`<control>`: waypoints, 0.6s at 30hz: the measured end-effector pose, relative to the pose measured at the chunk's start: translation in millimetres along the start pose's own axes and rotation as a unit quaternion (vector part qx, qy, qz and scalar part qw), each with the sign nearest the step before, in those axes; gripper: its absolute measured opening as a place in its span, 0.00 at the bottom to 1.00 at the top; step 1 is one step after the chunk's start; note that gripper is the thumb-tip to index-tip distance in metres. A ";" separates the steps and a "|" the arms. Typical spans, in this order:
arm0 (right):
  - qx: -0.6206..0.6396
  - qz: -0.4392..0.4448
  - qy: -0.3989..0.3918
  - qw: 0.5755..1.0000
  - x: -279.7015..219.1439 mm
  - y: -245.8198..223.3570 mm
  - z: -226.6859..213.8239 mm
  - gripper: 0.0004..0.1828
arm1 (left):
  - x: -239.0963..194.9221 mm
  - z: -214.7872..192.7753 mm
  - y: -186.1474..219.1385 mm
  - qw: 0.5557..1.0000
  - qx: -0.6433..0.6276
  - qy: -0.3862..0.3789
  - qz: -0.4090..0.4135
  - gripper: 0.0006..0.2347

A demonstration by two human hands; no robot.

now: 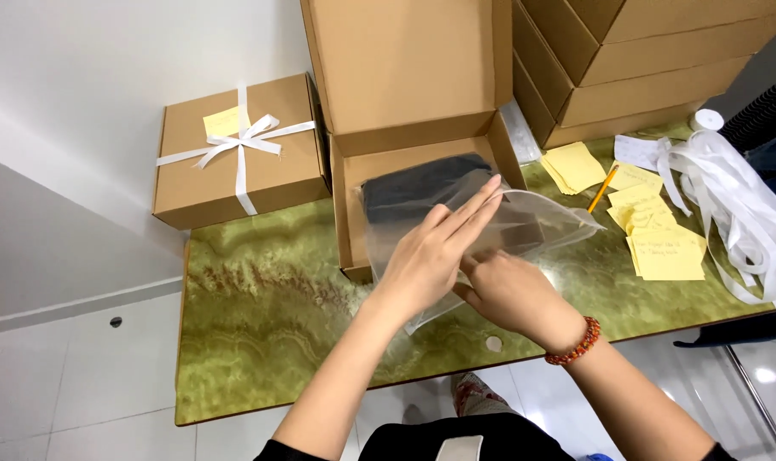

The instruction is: Packing garments into plastic bags and cardboard boxes, then decorating the boxes with ribbons and notes.

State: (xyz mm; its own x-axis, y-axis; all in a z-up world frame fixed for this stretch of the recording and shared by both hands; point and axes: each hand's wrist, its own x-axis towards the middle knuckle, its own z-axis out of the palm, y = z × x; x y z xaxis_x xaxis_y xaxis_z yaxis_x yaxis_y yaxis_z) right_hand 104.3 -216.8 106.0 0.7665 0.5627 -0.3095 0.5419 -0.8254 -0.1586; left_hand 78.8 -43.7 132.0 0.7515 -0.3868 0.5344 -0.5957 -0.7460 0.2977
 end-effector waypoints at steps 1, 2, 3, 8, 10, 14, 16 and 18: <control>0.000 0.001 0.001 1.000 19.1 3.1 6.1 0.24 | 0.7 1.6 -0.6 1.000 0.000 0.000 0.001 0.39; -0.035 -0.057 0.132 0.989 37.0 5.8 12.9 0.19 | 0.6 3.2 -0.4 1.000 0.004 0.002 0.007 0.37; -0.069 -0.111 0.260 0.957 54.9 8.6 19.5 0.14 | 0.6 4.7 -0.1 1.000 0.007 0.005 0.013 0.36; -0.116 0.036 -0.027 0.992 81.9 21.6 22.2 0.22 | 1.3 -16.6 -4.2 1.000 -0.020 -0.022 0.006 0.36; -0.034 0.063 -0.092 0.993 78.1 14.2 14.5 0.24 | -0.9 -13.7 -9.1 1.000 -0.022 -0.022 0.000 0.36; 0.098 0.112 -0.088 0.985 86.3 1.8 -4.7 0.27 | -0.5 -8.7 0.4 0.995 -0.077 -0.062 0.019 0.36; 0.165 0.138 -0.058 0.975 116.8 6.5 10.5 0.26 | 3.3 -15.1 11.0 0.989 -0.119 -0.088 0.016 0.37; 0.364 0.219 0.028 0.905 162.3 12.7 35.9 0.25 | 6.9 -22.4 18.7 0.967 -0.247 -0.052 0.024 0.24</control>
State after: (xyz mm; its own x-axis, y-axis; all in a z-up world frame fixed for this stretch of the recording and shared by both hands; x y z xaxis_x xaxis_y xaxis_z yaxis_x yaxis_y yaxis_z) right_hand 223.3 -137.6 20.1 0.8805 0.1586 -0.4468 -0.1727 -0.7704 -0.6138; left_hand 66.5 -48.1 158.9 0.7284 -0.4871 0.4818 -0.6744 -0.3860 0.6294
